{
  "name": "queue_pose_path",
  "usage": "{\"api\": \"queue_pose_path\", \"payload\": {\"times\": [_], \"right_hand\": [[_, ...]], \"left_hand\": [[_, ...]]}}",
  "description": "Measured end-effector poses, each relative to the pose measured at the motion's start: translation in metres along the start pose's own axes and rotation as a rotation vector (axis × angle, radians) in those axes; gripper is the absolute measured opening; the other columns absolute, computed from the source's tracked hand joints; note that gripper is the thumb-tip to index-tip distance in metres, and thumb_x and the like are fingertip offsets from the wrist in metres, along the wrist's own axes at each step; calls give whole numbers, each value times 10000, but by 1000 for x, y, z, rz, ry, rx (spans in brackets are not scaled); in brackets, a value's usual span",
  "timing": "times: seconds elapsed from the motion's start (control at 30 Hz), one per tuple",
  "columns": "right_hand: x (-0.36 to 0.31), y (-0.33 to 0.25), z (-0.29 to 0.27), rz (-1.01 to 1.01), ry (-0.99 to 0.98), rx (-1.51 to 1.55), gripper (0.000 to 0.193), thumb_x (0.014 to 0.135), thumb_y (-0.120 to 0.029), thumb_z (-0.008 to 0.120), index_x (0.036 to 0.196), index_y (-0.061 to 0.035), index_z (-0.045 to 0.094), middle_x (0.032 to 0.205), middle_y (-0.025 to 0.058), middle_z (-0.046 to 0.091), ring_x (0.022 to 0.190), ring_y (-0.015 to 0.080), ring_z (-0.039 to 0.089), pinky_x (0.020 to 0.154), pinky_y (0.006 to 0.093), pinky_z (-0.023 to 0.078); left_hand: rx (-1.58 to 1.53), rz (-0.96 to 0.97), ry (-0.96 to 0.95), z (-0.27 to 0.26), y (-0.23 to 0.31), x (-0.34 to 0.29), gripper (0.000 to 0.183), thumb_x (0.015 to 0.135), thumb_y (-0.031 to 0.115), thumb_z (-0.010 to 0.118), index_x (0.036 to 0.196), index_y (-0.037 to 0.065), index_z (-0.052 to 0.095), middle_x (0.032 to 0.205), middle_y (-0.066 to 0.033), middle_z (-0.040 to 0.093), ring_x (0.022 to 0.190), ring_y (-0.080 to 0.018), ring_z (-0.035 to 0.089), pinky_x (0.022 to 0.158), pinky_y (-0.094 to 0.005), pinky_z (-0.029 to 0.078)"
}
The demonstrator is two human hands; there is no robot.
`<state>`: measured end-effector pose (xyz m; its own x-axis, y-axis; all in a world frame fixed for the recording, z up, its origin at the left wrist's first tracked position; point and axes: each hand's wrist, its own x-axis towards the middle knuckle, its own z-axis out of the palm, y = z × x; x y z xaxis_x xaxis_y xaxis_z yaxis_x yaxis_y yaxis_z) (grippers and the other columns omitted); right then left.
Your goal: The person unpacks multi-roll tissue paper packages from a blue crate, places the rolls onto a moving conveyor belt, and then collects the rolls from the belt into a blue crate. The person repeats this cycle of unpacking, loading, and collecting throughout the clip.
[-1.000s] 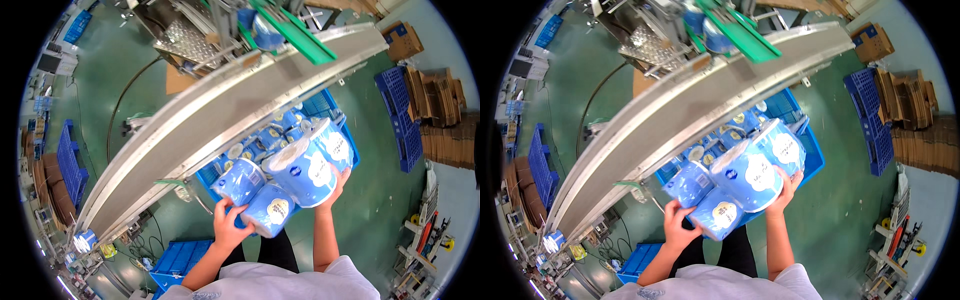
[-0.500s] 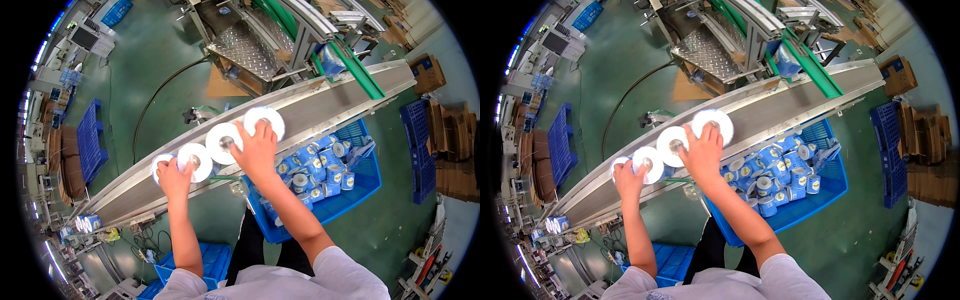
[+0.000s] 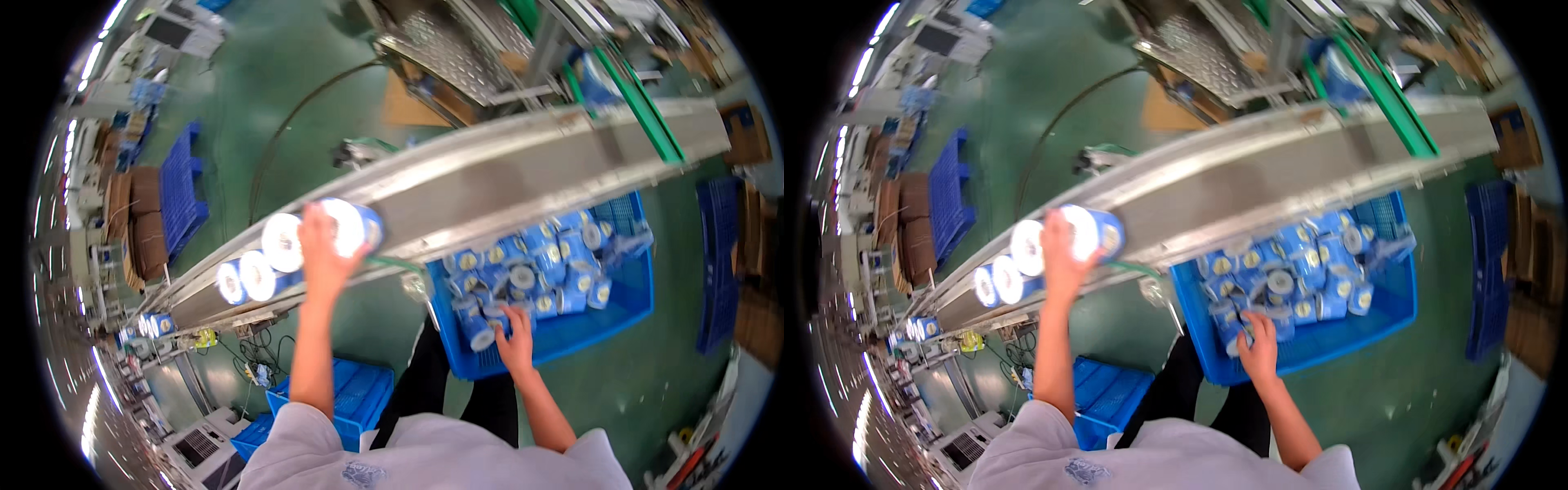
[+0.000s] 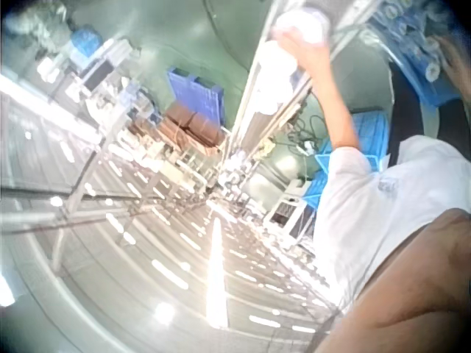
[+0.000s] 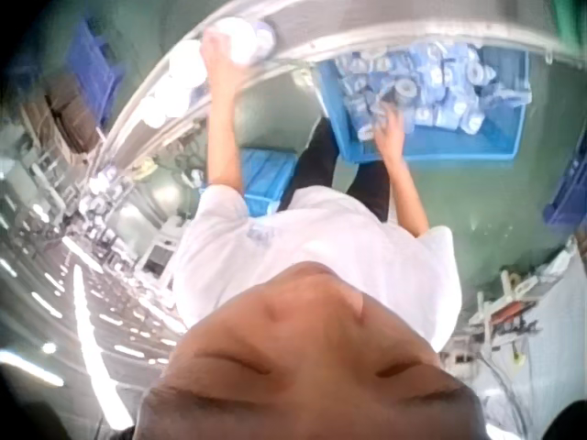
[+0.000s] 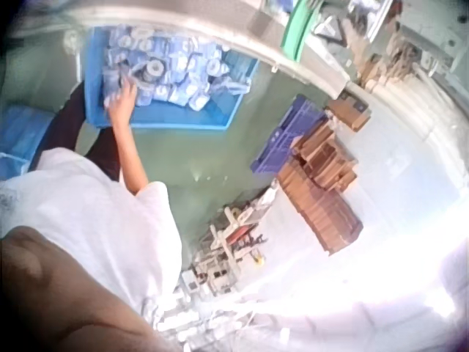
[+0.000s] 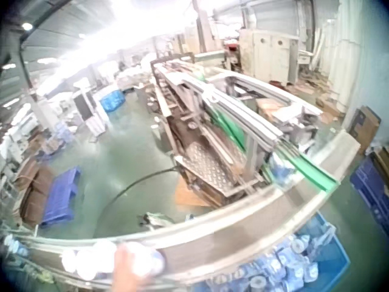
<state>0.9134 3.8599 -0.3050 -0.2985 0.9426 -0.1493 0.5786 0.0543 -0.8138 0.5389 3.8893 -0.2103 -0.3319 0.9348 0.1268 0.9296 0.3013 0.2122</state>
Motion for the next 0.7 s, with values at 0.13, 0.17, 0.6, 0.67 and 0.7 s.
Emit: {"api": "queue_pose_path", "payload": {"times": [0.13,0.17,0.6,0.67,0.7], "right_hand": [[-5,63,-15,94,89,-15,347,776,-54,589,1122,-59,556,1088,157,545,1031,352,500,887,389,409],[-10,97,-15,205,132,-10,323,783,-61,584,1105,-61,566,1070,149,557,1031,339,503,878,393,416],[-15,387,87,1154,-167,-352,616,810,-516,512,1147,-1,541,1158,250,519,1111,408,471,845,502,449],[7,387,99,1193,-192,-390,639,784,-520,545,1171,-12,529,1190,250,496,1128,428,451,845,525,441],[15,394,103,1206,-204,-412,653,771,-523,562,1184,-18,523,1206,251,485,1136,438,440,845,536,437]], "left_hand": [[119,-161,-45,-1,-58,-30,787,819,269,621,1373,-94,196,1449,-287,148,1366,-388,107,1112,-431,85],[242,-130,-24,-6,-62,-42,798,850,280,585,1390,-93,132,1468,-282,69,1378,-383,39,1110,-443,32],[-342,-39,-1023,330,186,-270,665,775,192,654,1342,56,334,1384,-222,301,1242,-390,347,998,-418,357],[-215,-56,-1151,391,176,-305,762,775,243,680,1384,63,259,1392,-248,272,1242,-408,345,965,-412,398],[-115,-70,-1197,412,176,-317,784,771,252,685,1389,65,241,1395,-253,260,1242,-412,345,955,-411,409]]}}
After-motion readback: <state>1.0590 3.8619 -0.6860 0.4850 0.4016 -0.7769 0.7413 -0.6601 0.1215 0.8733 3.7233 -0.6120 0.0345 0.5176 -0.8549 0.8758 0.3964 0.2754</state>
